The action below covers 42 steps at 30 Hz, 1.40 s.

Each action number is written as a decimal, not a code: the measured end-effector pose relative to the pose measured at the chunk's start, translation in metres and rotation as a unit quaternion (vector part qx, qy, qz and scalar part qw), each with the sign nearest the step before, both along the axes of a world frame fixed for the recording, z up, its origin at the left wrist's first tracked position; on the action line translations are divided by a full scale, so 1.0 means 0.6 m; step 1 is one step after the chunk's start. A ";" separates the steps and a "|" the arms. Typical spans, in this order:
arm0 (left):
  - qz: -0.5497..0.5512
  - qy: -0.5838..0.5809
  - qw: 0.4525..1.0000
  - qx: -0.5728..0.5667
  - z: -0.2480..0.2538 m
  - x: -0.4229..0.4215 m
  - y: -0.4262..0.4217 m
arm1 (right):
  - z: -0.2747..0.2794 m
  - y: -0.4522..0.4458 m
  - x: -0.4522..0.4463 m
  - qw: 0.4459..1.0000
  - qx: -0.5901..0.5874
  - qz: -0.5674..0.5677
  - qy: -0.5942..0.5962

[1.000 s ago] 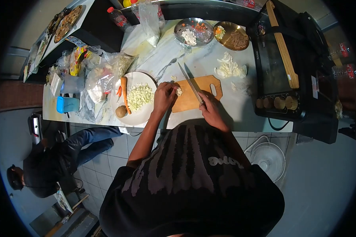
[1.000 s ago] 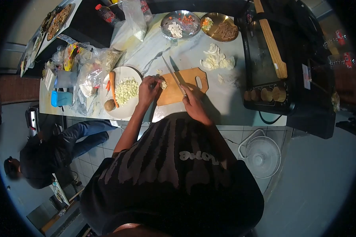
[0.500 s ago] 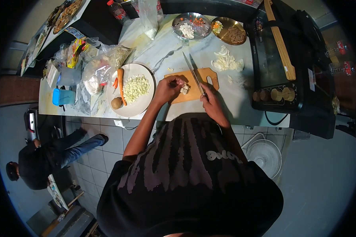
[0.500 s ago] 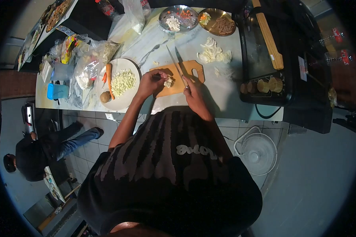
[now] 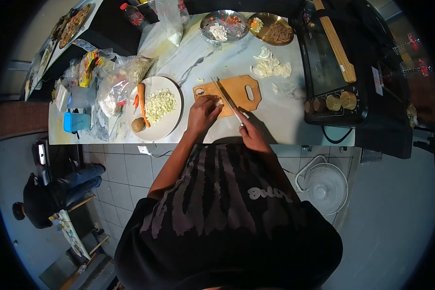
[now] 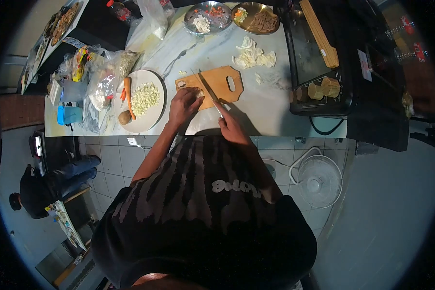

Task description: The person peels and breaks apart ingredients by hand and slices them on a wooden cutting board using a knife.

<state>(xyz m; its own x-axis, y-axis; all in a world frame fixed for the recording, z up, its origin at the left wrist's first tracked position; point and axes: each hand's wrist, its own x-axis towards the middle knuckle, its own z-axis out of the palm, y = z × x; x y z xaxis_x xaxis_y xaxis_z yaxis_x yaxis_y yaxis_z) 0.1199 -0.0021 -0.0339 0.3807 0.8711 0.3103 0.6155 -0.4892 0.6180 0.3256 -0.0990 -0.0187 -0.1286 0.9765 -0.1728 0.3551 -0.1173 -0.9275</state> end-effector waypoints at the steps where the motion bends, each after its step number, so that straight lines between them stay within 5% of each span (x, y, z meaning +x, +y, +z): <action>1: 0.020 -0.012 1.000 0.013 -0.001 0.003 -0.001 | -0.008 -0.003 -0.002 0.999 0.036 -0.002 -0.003; 12: 0.045 -0.091 0.993 0.064 -0.007 0.002 -0.009 | -0.017 -0.014 -0.010 0.999 0.044 0.001 0.018; 15: 0.050 -0.069 0.995 0.047 0.000 0.001 -0.003 | -0.008 -0.005 -0.009 0.992 0.112 -0.045 0.032; 17: 0.057 -0.034 0.998 -0.009 -0.013 -0.007 0.000 | 0.013 0.005 -0.001 0.998 -0.007 -0.034 0.044; 20: 0.090 -0.055 0.994 0.001 -0.006 0.003 0.003 | 0.002 0.010 -0.004 0.997 0.071 -0.025 0.022; 24: 0.167 -0.091 0.980 -0.062 0.004 0.014 0.007 | 0.010 0.016 -0.004 0.999 0.031 -0.019 0.012; 26: 0.178 -0.284 0.912 -0.236 0.011 0.006 0.017 | 0.009 0.023 -0.001 0.998 0.027 -0.053 -0.036; 27: 0.179 -0.285 0.912 -0.235 0.012 -0.002 0.021 | 0.006 0.030 0.000 0.998 0.028 -0.052 -0.036; 29: 0.168 -0.442 0.808 -0.351 0.016 -0.021 0.027 | -0.006 0.051 0.001 0.964 0.216 -0.075 -0.133; 31: 0.179 -0.523 0.724 -0.412 0.035 -0.027 0.030 | -0.018 0.075 0.000 0.957 0.217 -0.058 -0.184; 35: 0.163 -0.481 0.763 -0.400 0.079 -0.030 0.035 | -0.009 0.125 -0.011 0.937 0.183 -0.029 -0.296; 40: 0.152 -0.492 0.769 -0.378 0.095 -0.021 0.042 | 0.012 0.160 -0.026 0.930 0.230 -0.041 -0.282; 42: 0.136 -0.445 0.815 -0.345 0.098 -0.015 0.042 | 0.033 0.172 -0.040 0.929 0.263 -0.059 -0.255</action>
